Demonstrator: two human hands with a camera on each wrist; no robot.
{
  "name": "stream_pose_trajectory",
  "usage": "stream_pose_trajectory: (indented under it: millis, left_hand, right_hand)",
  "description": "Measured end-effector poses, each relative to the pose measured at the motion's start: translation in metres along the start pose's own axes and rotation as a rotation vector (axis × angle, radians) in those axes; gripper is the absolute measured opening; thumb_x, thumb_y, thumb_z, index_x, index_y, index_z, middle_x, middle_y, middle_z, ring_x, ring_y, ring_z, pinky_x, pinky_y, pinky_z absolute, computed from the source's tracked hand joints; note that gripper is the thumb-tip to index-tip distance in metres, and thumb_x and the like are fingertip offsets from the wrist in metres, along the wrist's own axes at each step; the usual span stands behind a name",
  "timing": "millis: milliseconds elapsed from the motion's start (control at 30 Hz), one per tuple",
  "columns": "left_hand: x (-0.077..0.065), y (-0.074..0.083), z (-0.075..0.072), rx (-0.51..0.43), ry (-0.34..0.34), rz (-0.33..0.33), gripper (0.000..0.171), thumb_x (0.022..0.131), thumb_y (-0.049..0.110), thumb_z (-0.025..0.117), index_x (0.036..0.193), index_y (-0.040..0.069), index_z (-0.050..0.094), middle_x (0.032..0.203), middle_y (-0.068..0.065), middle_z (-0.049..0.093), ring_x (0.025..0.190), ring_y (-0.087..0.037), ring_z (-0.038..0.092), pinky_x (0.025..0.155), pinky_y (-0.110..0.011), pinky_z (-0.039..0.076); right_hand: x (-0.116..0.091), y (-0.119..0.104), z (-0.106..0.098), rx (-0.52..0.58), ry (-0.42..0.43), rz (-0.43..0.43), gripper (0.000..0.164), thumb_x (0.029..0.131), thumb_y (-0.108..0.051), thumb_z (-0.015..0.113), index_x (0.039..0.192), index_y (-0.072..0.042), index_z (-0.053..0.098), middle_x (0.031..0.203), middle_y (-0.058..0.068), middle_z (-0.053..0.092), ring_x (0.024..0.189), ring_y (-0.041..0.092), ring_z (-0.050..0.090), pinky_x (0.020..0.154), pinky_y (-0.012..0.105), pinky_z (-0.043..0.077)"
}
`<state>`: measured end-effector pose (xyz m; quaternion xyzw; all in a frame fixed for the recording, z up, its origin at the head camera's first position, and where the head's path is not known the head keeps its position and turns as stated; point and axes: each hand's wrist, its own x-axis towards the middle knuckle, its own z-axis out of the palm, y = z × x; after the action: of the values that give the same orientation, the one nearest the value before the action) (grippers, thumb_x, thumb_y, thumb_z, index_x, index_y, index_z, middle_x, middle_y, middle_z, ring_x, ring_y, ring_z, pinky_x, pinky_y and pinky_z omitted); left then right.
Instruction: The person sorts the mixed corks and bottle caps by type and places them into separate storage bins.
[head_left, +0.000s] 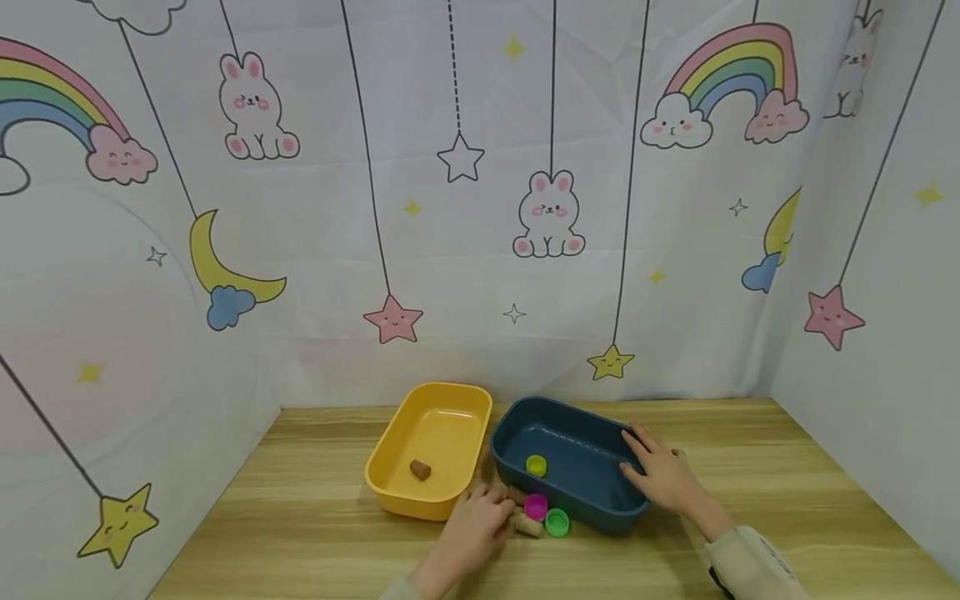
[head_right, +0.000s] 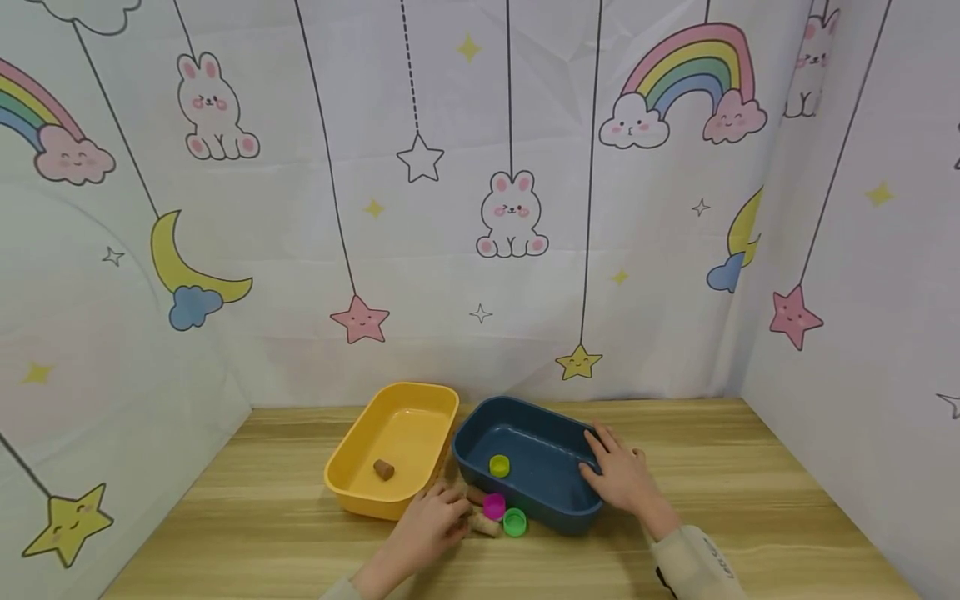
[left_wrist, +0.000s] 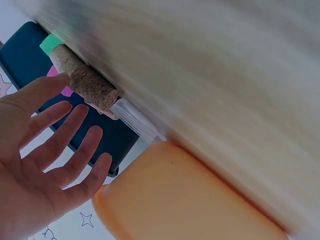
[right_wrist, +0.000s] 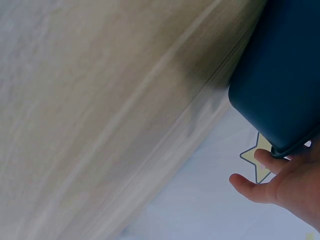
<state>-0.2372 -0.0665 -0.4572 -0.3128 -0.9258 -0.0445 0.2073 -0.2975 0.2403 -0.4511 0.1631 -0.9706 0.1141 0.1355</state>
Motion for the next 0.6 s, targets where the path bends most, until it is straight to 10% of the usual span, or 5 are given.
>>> stream_pose_trajectory:
  millis: [600]
  left_hand:
    - [0.0055,0.0042,-0.0024,0.142,-0.089,0.011,0.013,0.07,0.021,0.07,0.062,0.027,0.06,0.075,0.007,0.057,0.069,-0.012,0.046,0.063,-0.028,0.036]
  right_hand:
    - [-0.0005,0.0007,0.0005,-0.002,0.0,0.004,0.053,0.088,-0.031,0.05,0.132,-0.004,0.041,0.142,0.018,0.031,0.126,0.039,0.034,0.083,0.063,0.033]
